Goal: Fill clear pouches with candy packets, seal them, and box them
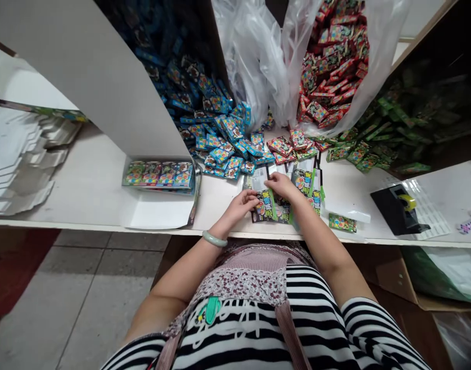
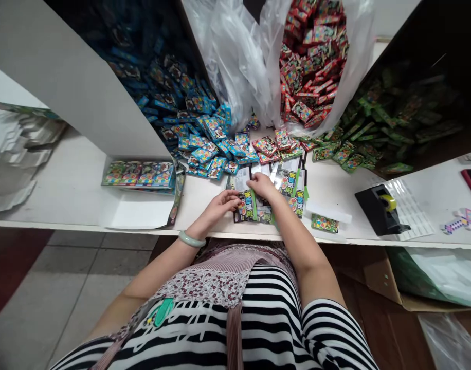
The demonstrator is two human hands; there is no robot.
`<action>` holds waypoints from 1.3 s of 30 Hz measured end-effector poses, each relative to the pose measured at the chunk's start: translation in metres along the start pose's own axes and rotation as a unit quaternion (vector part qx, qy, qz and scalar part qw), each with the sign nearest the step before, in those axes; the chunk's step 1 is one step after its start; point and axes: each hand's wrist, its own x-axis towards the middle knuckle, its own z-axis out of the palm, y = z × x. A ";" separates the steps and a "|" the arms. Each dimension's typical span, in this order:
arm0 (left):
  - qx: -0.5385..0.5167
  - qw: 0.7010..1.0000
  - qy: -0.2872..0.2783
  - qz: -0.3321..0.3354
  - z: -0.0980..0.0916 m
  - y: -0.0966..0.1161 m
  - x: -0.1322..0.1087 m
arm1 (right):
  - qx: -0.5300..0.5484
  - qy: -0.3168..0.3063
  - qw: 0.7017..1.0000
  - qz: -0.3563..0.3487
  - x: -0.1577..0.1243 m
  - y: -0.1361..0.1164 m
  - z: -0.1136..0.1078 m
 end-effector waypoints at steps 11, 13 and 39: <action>-0.018 0.996 0.028 0.080 0.026 0.030 -0.010 | 0.097 0.190 0.969 -0.123 -0.090 0.017 -0.025; 0.060 0.993 0.017 0.098 0.027 0.038 -0.014 | 0.012 0.287 0.942 -0.174 -0.095 0.008 -0.030; 0.524 0.799 0.039 0.293 0.004 0.055 -0.026 | 0.193 -0.120 0.958 -0.176 -0.066 -0.024 -0.058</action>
